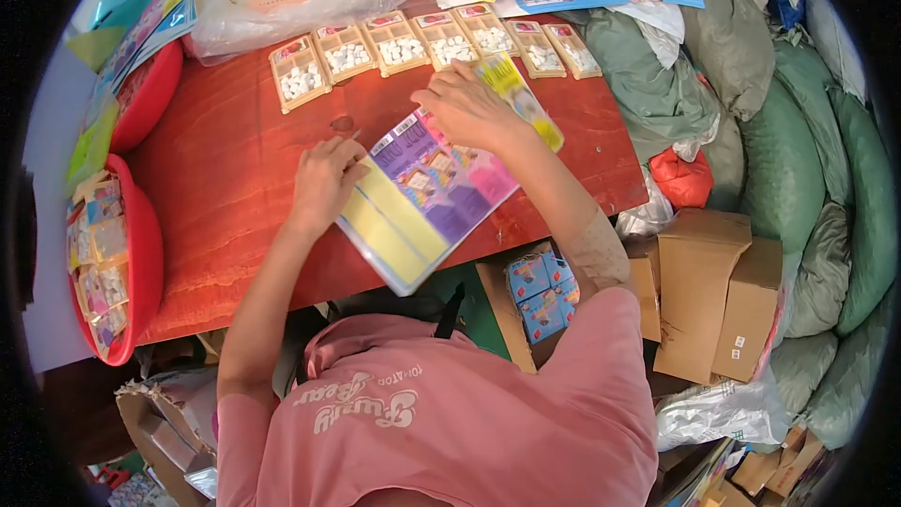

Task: The recorder is bundling small packets of toy items together using paper labels and then placing the finished bundles into a cardboard box.

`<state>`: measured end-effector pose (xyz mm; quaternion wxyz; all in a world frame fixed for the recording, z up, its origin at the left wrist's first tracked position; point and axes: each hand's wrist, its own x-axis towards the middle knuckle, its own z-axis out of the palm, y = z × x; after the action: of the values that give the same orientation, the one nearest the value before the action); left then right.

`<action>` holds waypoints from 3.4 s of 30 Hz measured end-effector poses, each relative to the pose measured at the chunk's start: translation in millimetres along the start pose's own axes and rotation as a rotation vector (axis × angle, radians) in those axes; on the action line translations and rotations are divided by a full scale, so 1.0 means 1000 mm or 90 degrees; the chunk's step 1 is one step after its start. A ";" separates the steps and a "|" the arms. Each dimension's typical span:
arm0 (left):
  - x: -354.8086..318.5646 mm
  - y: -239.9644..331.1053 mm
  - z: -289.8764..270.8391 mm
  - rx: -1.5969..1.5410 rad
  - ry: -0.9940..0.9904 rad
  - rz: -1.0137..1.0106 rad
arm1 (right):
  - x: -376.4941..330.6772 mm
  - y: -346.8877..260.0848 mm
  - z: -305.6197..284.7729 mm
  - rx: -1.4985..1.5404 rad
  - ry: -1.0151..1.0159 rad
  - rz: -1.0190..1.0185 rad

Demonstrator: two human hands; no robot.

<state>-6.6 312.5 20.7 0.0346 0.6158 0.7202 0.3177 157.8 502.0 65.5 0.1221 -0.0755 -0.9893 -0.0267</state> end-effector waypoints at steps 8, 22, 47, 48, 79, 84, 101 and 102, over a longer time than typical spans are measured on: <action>-0.014 -0.007 -0.007 -0.041 0.012 -0.059 | -0.021 -0.042 0.005 0.140 0.072 0.073; -0.014 -0.007 -0.001 -0.042 0.012 -0.096 | -0.014 -0.087 0.040 0.084 0.235 -0.075; 0.078 -0.100 -0.026 0.259 0.221 0.061 | -0.103 -0.045 -0.027 0.934 0.584 0.483; 0.084 -0.107 -0.023 0.259 0.221 0.060 | -0.099 -0.050 -0.025 0.953 0.576 0.469; -0.217 0.013 -0.127 -0.919 0.303 -0.405 | 0.056 -0.233 0.002 1.319 0.051 0.341; -0.217 0.012 -0.124 -0.632 0.441 -0.407 | 0.056 -0.244 -0.013 1.423 -0.048 0.287; -0.208 -0.013 -0.121 -0.594 0.397 -0.596 | 0.069 -0.237 0.038 0.946 0.054 0.383; -0.208 -0.015 -0.120 -0.564 0.391 -0.607 | 0.068 -0.237 0.039 0.945 0.055 0.385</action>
<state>-22.8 73.4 37.8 0.2118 0.0456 0.6914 0.6892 46.1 280.9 36.8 0.1806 -0.2383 -0.6802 0.6693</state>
